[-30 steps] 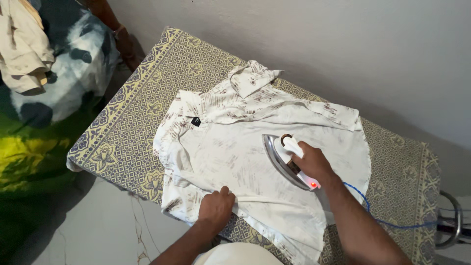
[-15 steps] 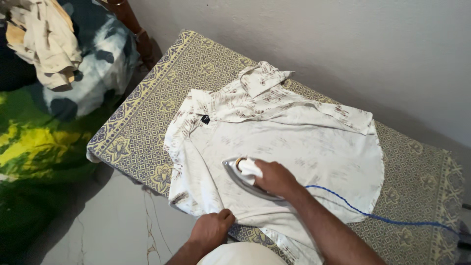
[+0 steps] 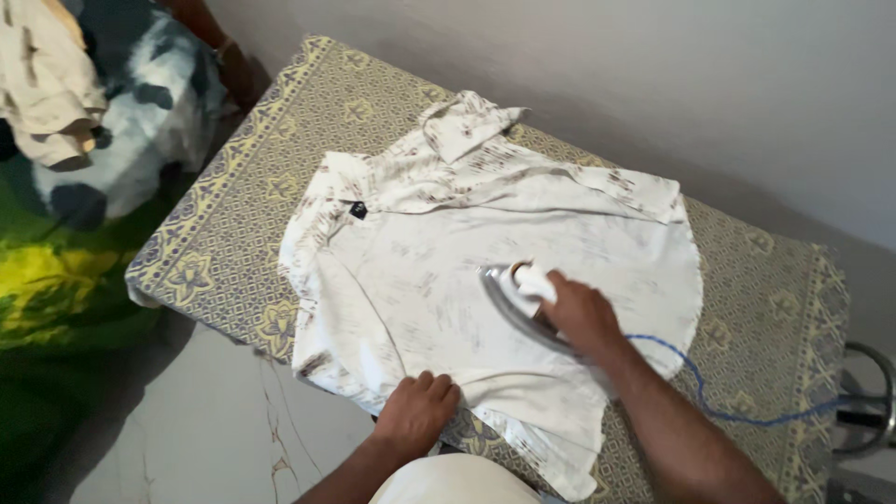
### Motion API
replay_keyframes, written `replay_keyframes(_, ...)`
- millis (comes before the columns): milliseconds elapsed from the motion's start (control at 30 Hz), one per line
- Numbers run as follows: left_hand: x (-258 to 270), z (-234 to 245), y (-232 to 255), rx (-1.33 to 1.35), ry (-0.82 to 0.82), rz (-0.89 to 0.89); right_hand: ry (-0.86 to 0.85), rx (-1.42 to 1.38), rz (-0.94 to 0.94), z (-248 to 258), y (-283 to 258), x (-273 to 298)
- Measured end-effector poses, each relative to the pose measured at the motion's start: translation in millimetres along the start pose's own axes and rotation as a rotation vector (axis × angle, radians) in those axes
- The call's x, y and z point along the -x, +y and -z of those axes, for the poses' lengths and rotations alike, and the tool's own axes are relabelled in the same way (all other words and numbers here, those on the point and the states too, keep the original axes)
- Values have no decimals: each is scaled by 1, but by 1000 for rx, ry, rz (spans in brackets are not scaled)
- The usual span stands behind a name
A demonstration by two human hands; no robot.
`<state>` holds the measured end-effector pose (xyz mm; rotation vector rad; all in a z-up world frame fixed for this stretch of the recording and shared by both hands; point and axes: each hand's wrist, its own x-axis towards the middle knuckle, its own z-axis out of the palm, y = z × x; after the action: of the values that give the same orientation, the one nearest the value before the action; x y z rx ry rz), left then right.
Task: The person irons a white patterned shirt on a patterned ironing board. They smooth the fabric with their hands, adjust the shirt's position, and use a white electric iron to press the garment, focusing on the body and sleeves.
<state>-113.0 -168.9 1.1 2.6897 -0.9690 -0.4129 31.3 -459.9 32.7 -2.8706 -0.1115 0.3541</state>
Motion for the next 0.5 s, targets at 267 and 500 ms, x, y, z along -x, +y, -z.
replay_keyframes(267,-32,3,37,-234,113,-333,93,-106,-131,30,90,-20)
replay_keyframes(500,-56,-20,66,-198,43,-375,63,-78,-116,39,97,-4)
